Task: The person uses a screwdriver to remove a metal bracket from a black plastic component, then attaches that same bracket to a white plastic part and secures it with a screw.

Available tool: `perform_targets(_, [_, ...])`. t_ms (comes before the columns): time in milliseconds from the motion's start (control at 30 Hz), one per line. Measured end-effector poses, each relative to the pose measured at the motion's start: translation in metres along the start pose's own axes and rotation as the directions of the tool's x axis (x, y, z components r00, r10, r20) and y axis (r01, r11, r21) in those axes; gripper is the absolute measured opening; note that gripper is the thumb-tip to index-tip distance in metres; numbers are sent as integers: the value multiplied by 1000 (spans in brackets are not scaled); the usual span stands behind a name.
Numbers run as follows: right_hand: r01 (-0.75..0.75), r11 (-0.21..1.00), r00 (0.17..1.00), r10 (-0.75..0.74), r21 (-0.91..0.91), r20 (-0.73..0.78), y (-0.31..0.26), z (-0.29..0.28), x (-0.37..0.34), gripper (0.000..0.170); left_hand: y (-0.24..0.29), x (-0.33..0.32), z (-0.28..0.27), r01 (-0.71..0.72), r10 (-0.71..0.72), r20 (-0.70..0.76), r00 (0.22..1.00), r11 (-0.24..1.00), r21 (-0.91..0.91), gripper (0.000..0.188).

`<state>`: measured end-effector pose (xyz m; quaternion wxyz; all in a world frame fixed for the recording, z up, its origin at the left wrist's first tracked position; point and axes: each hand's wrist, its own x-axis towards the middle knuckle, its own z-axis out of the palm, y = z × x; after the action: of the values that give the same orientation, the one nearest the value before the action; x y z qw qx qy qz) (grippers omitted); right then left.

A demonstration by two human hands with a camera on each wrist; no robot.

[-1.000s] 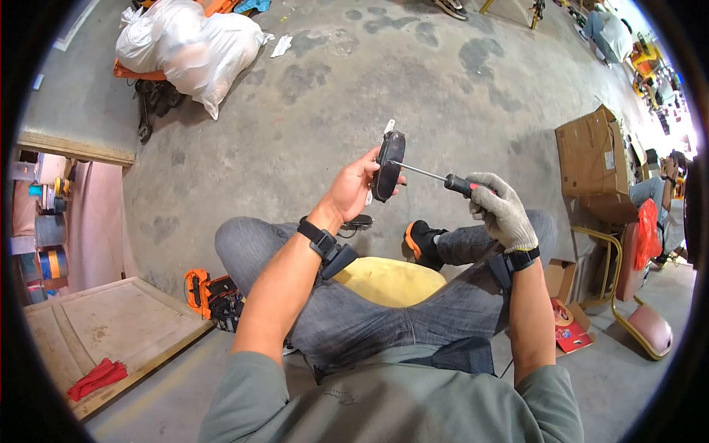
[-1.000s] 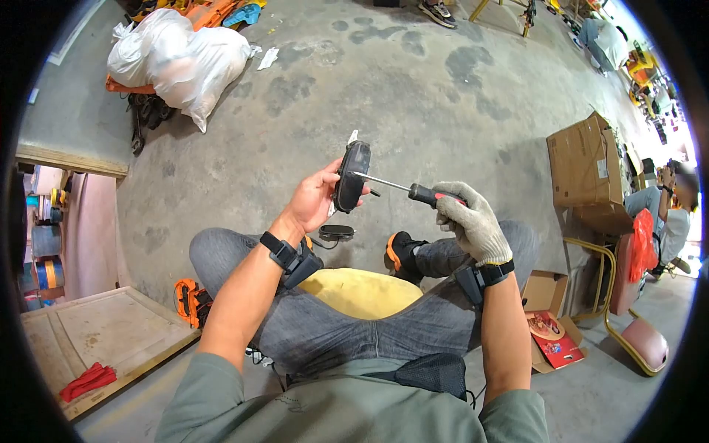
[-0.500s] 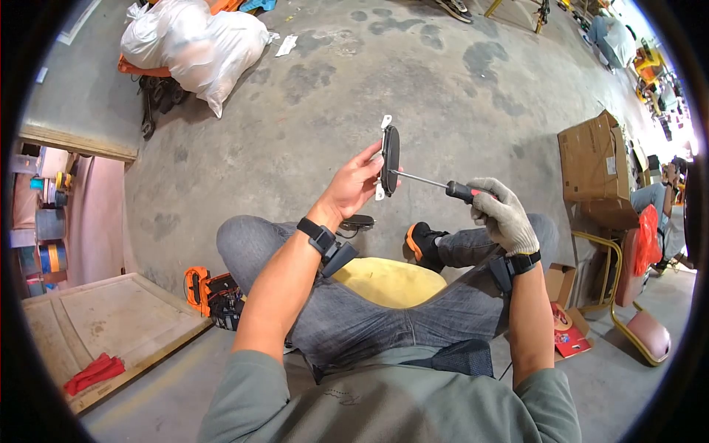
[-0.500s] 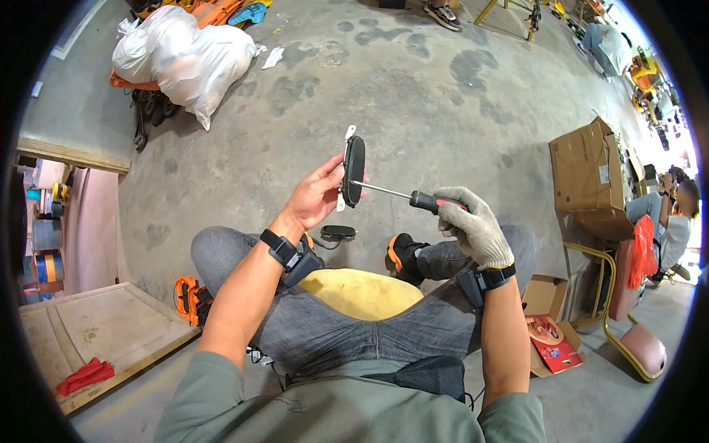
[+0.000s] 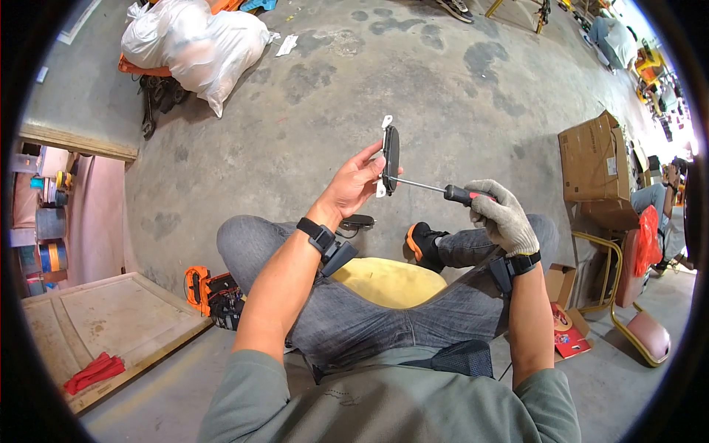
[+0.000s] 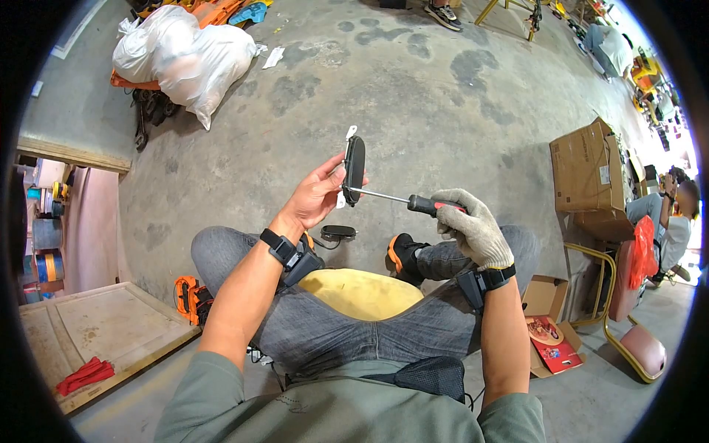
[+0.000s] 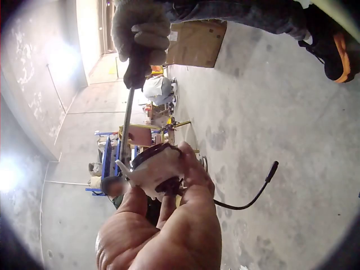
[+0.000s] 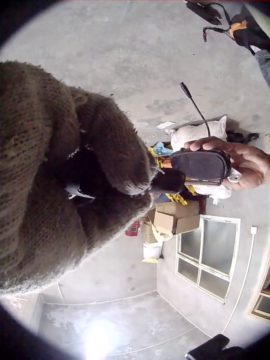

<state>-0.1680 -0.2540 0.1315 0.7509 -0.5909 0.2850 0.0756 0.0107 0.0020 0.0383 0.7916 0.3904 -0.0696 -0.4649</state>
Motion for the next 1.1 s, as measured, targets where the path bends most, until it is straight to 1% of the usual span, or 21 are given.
perform_targets(233, [6, 1000, 1000, -6, -9, -5, 2, 0, 1, 36, 1, 0, 2, -1, 1, -3, 1000, 1000, 23, 62])
perform_targets(533, [-8, 1000, 1000, 9, -26, 4, 2, -1, 2, 36, 0, 0, 3, 5, -7, 60, 998, 999, 32, 59])
perform_targets(600, [2, 1000, 1000, -2, 1, 3, 3, -1, 2, 36, 1, -1, 4, -5, 4, 59, 998, 1000, 26, 59])
perform_targets(833, [9, 999, 1000, -9, -35, -9, -3, 4, -2, 36, 1, 0, 2, 9, -10, 52, 999, 1000, 17, 62])
perform_targets(900, [3, 995, 999, -7, -104, -34, -7, 6, -4, 37, 1, -1, 2, 27, -27, -6, 1000, 999, 37, 65])
perform_targets(1033, [40, 992, 999, -43, -123, -25, -4, 5, -3, 38, 1, 0, -1, 39, -34, -60, 998, 995, 95, 66])
perform_targets(1100, [32, 978, 998, -42, -204, -45, -7, 8, -5, 39, 0, -1, 0, 58, -38, -112, 993, 982, 182, 65])
